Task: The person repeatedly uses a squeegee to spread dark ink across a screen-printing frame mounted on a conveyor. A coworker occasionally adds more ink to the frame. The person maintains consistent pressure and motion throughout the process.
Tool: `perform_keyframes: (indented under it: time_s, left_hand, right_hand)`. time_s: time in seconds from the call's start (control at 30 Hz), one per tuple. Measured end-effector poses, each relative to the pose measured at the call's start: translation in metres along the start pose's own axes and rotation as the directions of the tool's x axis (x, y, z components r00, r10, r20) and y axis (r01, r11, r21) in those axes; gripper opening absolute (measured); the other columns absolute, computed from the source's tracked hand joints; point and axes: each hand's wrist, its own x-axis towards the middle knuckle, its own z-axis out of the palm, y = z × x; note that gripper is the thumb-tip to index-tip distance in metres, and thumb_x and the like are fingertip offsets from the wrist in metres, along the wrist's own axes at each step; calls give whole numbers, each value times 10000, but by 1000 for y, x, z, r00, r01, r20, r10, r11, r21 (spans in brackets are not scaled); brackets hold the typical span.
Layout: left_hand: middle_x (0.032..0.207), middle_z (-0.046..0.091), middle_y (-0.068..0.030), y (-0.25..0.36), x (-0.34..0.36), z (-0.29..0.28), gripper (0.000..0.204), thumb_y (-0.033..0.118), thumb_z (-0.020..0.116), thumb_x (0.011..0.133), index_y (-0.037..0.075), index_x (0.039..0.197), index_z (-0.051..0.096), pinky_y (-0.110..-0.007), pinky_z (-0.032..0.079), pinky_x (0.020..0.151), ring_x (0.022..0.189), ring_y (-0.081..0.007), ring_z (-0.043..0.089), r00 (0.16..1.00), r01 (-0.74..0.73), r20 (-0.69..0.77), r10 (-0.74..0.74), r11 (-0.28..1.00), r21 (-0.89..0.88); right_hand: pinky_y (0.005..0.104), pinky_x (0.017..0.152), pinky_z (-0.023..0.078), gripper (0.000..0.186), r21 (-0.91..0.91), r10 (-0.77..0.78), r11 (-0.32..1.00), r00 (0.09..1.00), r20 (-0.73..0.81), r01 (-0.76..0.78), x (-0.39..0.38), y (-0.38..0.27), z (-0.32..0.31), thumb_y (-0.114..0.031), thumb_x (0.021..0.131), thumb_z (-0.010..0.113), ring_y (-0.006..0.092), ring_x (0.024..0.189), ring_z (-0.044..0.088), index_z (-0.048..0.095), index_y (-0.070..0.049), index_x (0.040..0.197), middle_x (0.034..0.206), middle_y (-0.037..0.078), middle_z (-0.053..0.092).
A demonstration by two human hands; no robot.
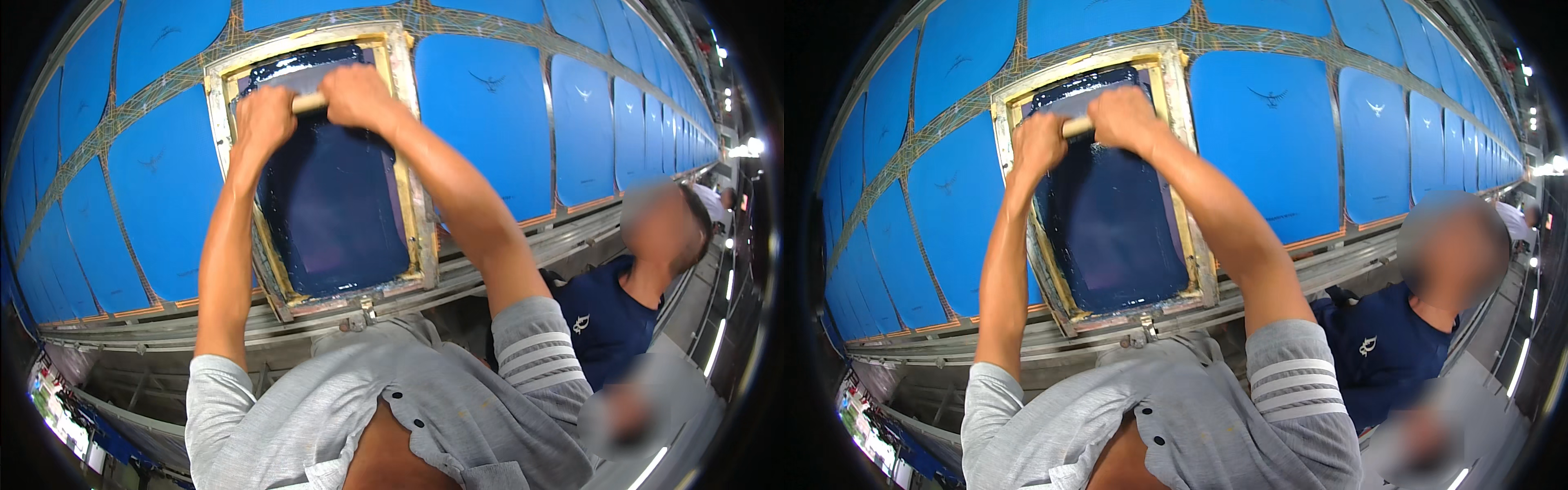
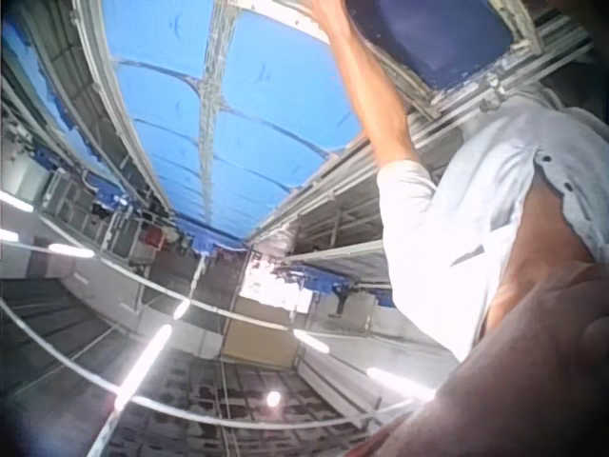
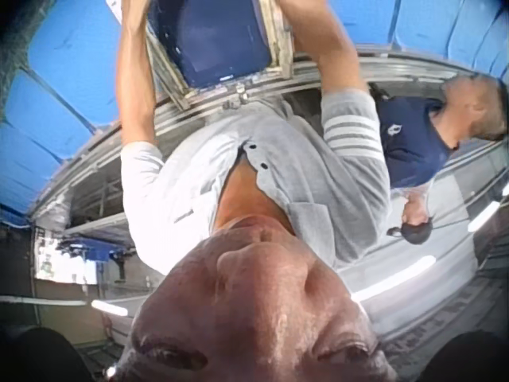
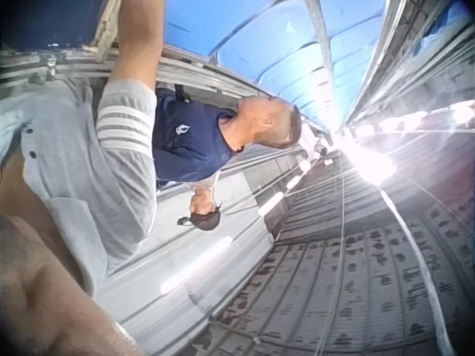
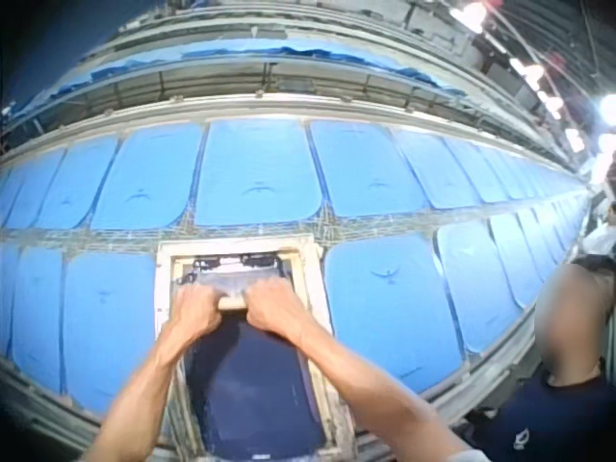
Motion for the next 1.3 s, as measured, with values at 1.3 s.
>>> perform_keyframes:
  time_s: [1.3]
  left_hand:
    - [860,737,-167,-31,84,-11,336,133,624,754,213,1037,786,-479,568,769,840,-361,716,999,-1,48,-1,999,49]
  right_hand:
    - [480,782,574,275,-29,11,1000,989,144,-6,78,41,-24,-135,751,601,397,861,716,759,-74,967,894,215,731]
